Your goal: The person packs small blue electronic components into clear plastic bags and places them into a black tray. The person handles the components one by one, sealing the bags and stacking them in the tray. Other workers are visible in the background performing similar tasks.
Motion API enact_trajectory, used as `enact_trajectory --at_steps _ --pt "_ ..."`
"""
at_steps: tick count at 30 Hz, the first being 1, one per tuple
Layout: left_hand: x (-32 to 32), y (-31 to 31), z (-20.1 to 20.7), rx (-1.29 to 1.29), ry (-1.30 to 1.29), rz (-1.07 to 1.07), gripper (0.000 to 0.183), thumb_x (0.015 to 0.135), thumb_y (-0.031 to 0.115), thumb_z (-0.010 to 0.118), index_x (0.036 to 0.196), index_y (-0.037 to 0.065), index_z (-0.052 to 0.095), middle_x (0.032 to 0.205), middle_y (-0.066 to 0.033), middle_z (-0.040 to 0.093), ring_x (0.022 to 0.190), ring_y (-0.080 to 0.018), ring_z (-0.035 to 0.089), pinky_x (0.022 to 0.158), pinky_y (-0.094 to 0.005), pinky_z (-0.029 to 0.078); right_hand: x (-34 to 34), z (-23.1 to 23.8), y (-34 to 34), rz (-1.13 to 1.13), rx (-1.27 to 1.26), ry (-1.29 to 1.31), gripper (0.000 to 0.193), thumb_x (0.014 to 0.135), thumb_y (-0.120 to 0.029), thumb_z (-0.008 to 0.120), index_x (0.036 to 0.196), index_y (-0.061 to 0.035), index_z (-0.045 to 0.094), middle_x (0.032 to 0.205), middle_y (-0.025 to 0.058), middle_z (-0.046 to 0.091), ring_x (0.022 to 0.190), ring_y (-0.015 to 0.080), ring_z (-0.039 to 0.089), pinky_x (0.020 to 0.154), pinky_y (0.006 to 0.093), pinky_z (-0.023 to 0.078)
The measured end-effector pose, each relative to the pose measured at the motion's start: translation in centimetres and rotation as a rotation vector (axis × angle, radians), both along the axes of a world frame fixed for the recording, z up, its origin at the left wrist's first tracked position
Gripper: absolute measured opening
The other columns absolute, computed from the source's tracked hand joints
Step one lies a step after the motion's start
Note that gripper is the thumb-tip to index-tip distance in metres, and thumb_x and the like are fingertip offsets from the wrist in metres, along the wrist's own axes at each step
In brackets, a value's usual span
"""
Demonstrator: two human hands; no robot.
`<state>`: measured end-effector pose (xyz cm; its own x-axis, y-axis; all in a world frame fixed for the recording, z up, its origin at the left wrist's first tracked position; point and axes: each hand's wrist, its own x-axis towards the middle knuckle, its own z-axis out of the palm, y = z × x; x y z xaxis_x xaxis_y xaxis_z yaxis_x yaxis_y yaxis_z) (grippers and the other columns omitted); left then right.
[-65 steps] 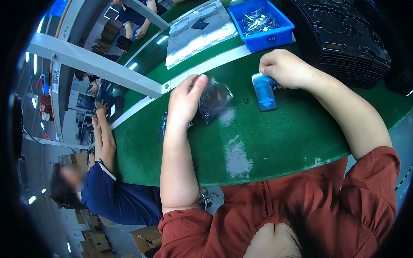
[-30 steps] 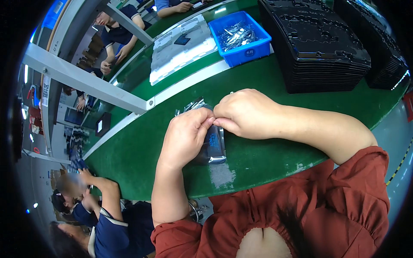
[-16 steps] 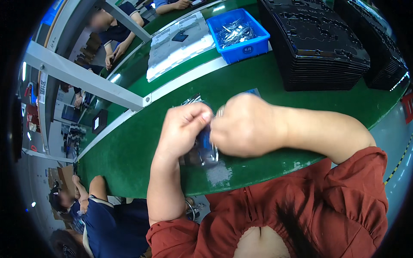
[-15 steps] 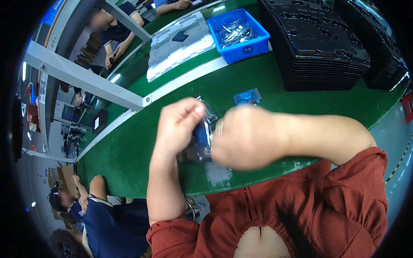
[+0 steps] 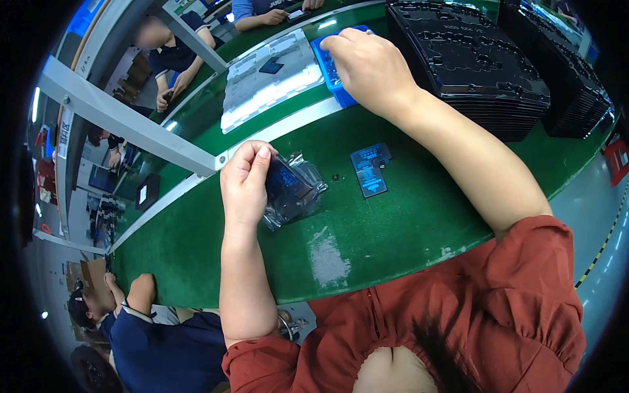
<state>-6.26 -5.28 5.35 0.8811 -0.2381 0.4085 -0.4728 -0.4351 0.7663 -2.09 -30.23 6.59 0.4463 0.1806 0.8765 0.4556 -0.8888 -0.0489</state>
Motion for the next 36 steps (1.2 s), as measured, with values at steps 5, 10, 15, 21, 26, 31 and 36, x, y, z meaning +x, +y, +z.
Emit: enact_trajectory --at_steps 5,10,15,21,26,31,36 --pt "-0.2 -0.2 -0.1 0.039 -0.008 -0.015 0.018 0.094 0.013 0.054 0.084 -0.001 0.061 0.074 -0.0004 0.059 0.069 -0.0077 0.05 0.064 -0.0228 0.042 -2.7 -1.4 2.6 -0.079 -0.123 0.27 0.039 0.078 -0.013 0.063 0.116 -0.0029 0.061 0.097 0.0158 0.061 0.082 0.0304 0.064 0.069 0.0402 0.053" --pt "-0.4 -0.7 -0.8 -0.1 0.044 -0.152 0.017 0.093 0.014 0.054 0.087 0.0 0.061 0.076 -0.0094 0.063 0.068 -0.0168 0.059 0.065 -0.0289 0.047 -7.7 -2.2 4.5 0.645 0.406 1.004 0.03 0.087 -0.029 0.065 0.089 0.0011 0.068 0.071 0.0149 0.065 0.065 0.0243 0.063 0.065 0.0351 0.049" --pt "-1.4 -1.2 -0.3 -0.041 0.07 -0.196 0.016 0.093 0.011 0.053 0.095 -0.001 0.063 0.086 -0.0102 0.064 0.079 -0.0167 0.061 0.072 -0.0284 0.048 -8.5 -3.2 3.8 0.858 0.744 1.319 0.029 0.095 -0.022 0.056 0.077 -0.0016 0.064 0.065 0.003 0.06 0.059 0.0096 0.058 0.055 0.0248 0.046" --pt "-1.7 -1.9 0.8 0.322 -0.403 -0.315 0.022 0.081 0.007 0.063 0.102 0.003 0.066 0.107 -0.0136 0.065 0.101 -0.032 0.062 0.088 -0.0389 0.048 -7.5 -4.5 3.4 0.872 0.972 1.375 0.028 0.098 -0.023 0.053 0.08 -0.0034 0.062 0.068 0.0033 0.061 0.057 0.009 0.058 0.051 0.0221 0.047" --pt "-1.2 -1.8 0.0 0.329 -0.451 -0.327 0.03 0.07 0.006 0.074 0.099 0.005 0.069 0.108 -0.0111 0.066 0.11 -0.0329 0.06 0.09 -0.0399 0.049 -7.0 -5.1 3.2 0.875 1.113 1.408 0.027 0.098 -0.023 0.053 0.08 -0.0045 0.061 0.067 0.0046 0.061 0.055 0.0102 0.059 0.048 0.0209 0.046" --pt "-0.9 -1.8 -0.4 0.271 -0.484 -0.351 0.018 0.068 -0.001 0.072 0.084 0.003 0.066 0.099 -0.0107 0.067 0.102 -0.0307 0.063 0.085 -0.038 0.051 -7.1 -4.0 3.1 0.695 0.973 1.425 0.027 0.095 -0.023 0.056 0.078 -0.0032 0.063 0.068 0.0066 0.063 0.057 0.0138 0.061 0.05 0.0259 0.047" --pt "-1.5 -2.5 -0.1 0.243 -0.457 -0.408 0.015 0.068 -0.004 0.069 0.078 0.001 0.059 0.088 -0.0105 0.064 0.095 -0.0303 0.063 0.081 -0.0384 0.051 -5.8 -4.2 1.9 0.431 0.157 0.841 0.02 0.083 -0.02 0.063 0.076 -0.0015 0.067 0.076 0.0185 0.064 0.074 0.0378 0.061 0.071 0.0459 0.049"
